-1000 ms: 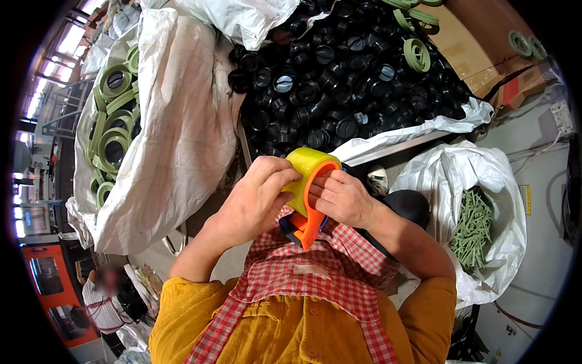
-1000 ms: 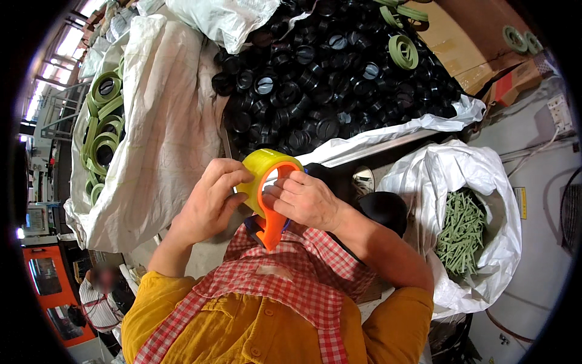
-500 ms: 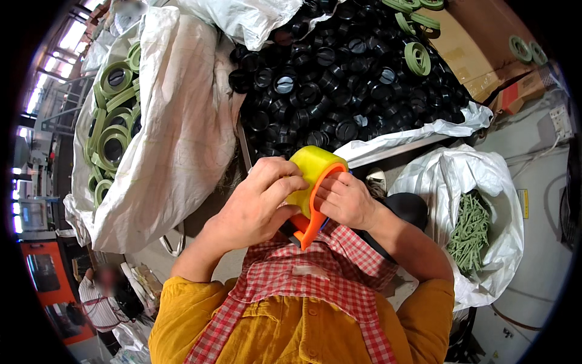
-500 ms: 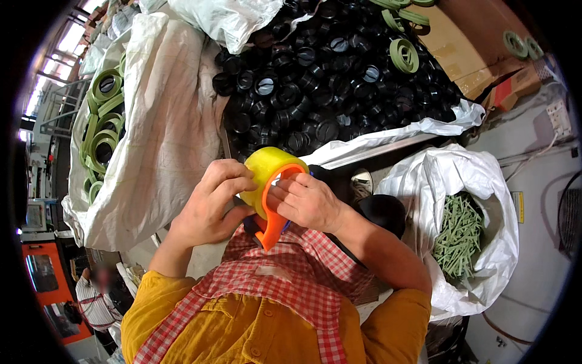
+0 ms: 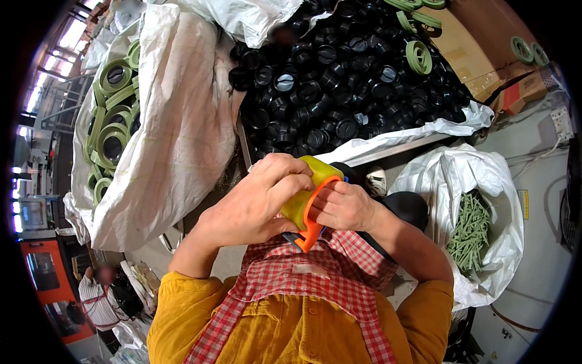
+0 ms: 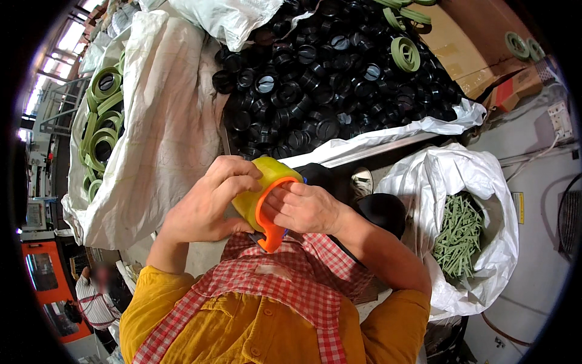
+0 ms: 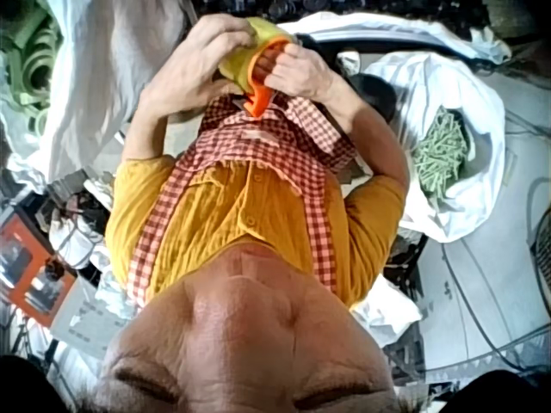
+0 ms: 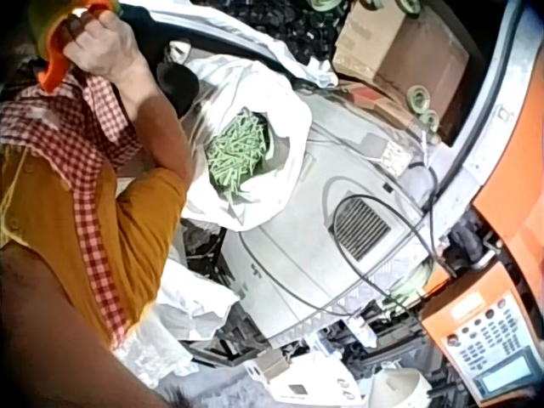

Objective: The person picks up a tape dispenser and peels back the end of the yellow tape to prepare it. The person then moves several green circular parts from a large white sack onto a flat cardboard box, one by one.

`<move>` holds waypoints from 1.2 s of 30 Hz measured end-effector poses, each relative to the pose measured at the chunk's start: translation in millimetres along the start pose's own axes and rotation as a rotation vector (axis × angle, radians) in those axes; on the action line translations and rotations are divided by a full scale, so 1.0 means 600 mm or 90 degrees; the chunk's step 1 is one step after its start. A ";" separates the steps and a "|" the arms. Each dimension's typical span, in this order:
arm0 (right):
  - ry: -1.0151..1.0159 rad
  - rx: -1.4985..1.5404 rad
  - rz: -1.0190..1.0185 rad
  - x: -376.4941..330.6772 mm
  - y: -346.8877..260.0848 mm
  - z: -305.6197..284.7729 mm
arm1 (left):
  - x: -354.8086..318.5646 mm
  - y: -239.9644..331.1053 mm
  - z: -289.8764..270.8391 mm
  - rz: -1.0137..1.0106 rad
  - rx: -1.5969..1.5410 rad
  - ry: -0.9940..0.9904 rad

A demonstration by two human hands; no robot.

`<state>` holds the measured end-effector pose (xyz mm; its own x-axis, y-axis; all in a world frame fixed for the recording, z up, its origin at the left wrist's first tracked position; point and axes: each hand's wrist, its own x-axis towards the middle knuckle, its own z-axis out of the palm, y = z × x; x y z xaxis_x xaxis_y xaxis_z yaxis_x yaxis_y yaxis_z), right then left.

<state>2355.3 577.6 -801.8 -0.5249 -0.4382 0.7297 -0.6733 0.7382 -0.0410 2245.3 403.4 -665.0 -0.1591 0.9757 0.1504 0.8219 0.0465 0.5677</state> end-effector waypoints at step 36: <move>0.009 -0.012 0.086 -0.008 0.005 -0.017 | -0.018 0.011 0.052 0.045 0.145 0.140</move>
<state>2361.1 587.2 -798.7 -0.6024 -0.3272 0.7280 -0.5873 0.7994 -0.1267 2269.6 399.8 -687.8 -0.1904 0.9101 0.3681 0.9326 0.0506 0.3574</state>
